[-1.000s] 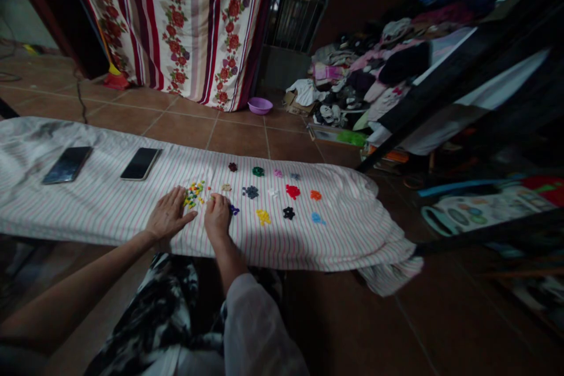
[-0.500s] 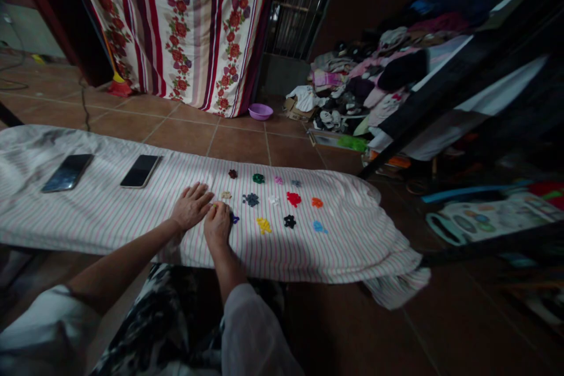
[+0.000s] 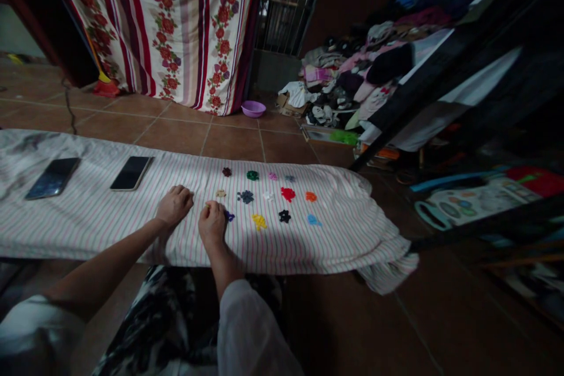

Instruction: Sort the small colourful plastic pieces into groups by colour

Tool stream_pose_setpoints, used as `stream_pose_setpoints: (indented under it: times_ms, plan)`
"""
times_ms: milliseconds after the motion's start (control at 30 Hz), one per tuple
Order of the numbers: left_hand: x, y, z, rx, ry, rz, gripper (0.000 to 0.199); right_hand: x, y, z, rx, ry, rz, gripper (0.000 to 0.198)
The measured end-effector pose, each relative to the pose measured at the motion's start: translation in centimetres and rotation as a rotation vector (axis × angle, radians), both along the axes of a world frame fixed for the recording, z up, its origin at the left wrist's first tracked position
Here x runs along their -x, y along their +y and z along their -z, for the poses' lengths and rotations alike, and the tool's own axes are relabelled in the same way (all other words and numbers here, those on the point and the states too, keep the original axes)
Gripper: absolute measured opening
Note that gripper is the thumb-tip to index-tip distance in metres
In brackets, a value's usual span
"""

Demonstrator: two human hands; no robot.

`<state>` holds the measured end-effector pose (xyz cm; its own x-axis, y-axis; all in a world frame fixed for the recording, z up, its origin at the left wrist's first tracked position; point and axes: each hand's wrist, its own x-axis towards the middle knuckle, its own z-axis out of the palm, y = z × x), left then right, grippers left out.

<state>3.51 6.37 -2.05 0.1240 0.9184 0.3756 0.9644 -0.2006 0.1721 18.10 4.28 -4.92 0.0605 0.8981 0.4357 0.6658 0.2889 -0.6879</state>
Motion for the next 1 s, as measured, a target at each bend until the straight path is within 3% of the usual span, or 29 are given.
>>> stream_pose_setpoints:
  times_ms: [367,633,1000]
  plan:
    - [2.2,-2.4,0.3,-0.035,-0.198,0.076,0.027,-0.1,-0.1,-0.3,0.028,-0.006,-0.01,0.015]
    - [1.8,-3.3,0.2,-0.014,0.0,0.157,0.035,0.1,-0.1,-0.4,0.031,-0.05,-0.019,0.015]
    - [2.8,-2.9,0.9,-0.123,-0.079,0.166,0.03,0.2,-0.9,-1.2,0.058,-0.211,-0.121,0.017]
